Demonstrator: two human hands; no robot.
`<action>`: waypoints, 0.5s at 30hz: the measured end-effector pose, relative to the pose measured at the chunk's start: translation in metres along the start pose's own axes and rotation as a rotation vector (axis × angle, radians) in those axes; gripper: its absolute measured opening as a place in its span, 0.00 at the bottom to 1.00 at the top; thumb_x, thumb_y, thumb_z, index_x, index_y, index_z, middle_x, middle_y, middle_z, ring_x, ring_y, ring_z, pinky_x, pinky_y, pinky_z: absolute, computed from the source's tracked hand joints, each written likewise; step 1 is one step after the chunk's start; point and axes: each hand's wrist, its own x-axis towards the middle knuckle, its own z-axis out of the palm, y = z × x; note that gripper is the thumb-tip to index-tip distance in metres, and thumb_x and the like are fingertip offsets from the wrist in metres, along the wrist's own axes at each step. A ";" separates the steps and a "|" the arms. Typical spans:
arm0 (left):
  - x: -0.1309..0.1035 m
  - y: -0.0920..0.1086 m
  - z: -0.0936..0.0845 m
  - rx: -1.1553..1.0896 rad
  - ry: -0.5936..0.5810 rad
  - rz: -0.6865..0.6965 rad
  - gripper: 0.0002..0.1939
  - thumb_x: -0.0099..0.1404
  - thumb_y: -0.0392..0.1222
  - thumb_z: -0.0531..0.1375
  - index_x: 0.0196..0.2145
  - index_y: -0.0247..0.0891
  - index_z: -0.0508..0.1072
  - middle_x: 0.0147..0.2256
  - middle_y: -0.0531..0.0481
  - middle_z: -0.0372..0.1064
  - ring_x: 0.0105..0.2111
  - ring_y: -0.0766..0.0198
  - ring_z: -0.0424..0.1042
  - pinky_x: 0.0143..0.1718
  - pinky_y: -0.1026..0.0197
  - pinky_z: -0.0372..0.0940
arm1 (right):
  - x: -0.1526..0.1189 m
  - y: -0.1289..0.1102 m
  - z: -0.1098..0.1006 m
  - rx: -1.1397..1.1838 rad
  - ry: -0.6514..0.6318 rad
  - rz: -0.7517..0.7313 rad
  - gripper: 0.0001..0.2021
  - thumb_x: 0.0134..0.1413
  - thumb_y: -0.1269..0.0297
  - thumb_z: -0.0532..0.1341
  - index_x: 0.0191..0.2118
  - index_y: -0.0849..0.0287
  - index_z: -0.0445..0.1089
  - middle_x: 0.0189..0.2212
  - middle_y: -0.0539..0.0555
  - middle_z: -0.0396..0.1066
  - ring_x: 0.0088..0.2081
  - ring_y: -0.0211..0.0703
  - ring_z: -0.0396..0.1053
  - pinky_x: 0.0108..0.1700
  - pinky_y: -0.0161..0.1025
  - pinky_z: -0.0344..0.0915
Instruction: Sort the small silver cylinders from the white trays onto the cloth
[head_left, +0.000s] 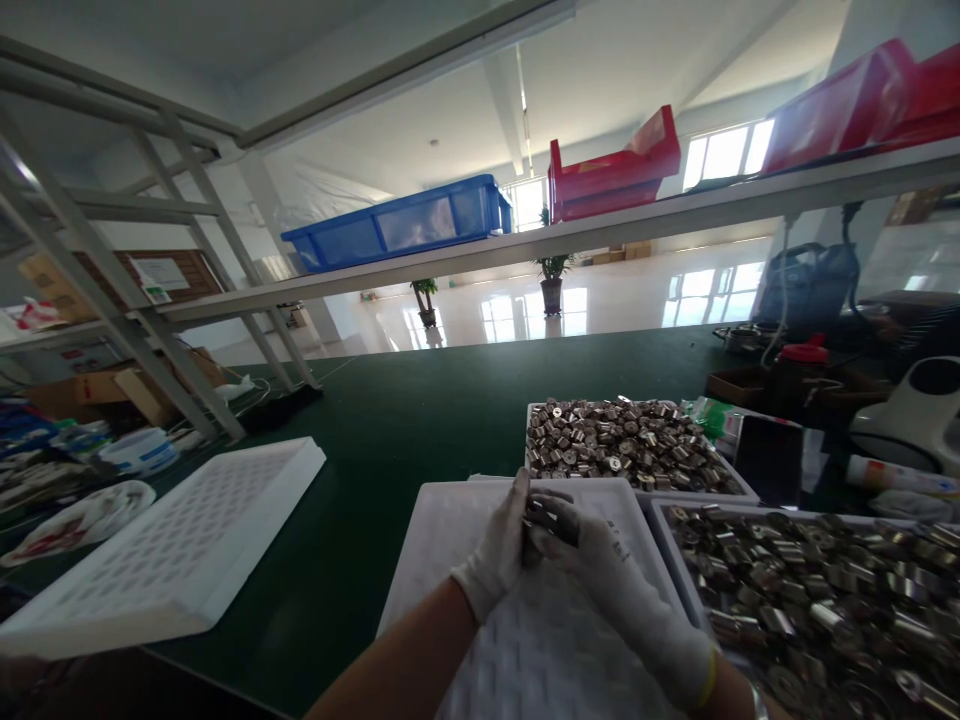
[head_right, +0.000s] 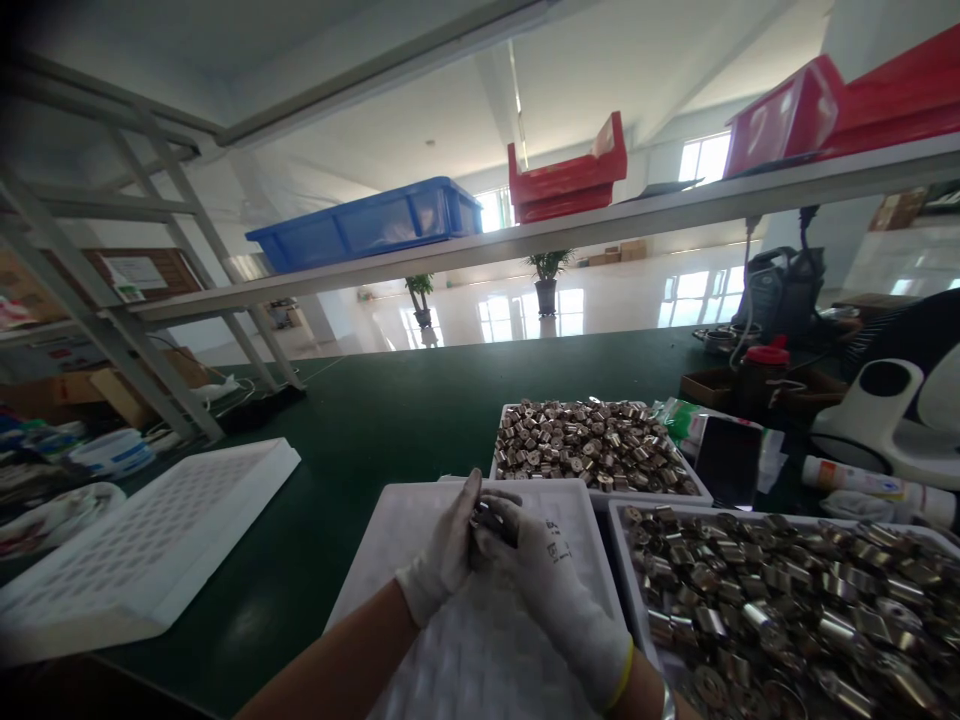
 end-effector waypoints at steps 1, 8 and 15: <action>0.000 -0.001 -0.001 0.010 0.033 0.026 0.44 0.56 0.82 0.60 0.38 0.32 0.84 0.30 0.42 0.78 0.34 0.55 0.79 0.37 0.59 0.73 | -0.001 0.002 0.001 -0.020 0.025 -0.014 0.18 0.57 0.57 0.61 0.51 0.57 0.78 0.53 0.60 0.78 0.55 0.56 0.76 0.60 0.51 0.73; -0.002 -0.002 -0.003 0.119 0.230 0.144 0.44 0.59 0.82 0.57 0.33 0.32 0.84 0.24 0.45 0.75 0.23 0.65 0.69 0.26 0.64 0.64 | -0.008 0.008 0.006 -0.184 0.159 0.007 0.17 0.65 0.54 0.55 0.45 0.59 0.77 0.44 0.64 0.80 0.47 0.59 0.79 0.56 0.57 0.74; -0.008 -0.002 0.009 0.152 0.352 0.217 0.39 0.60 0.80 0.57 0.22 0.37 0.79 0.24 0.44 0.76 0.27 0.60 0.74 0.33 0.60 0.71 | -0.012 0.007 0.018 -0.308 0.145 -0.026 0.21 0.67 0.58 0.51 0.44 0.62 0.79 0.38 0.62 0.82 0.41 0.55 0.82 0.42 0.44 0.79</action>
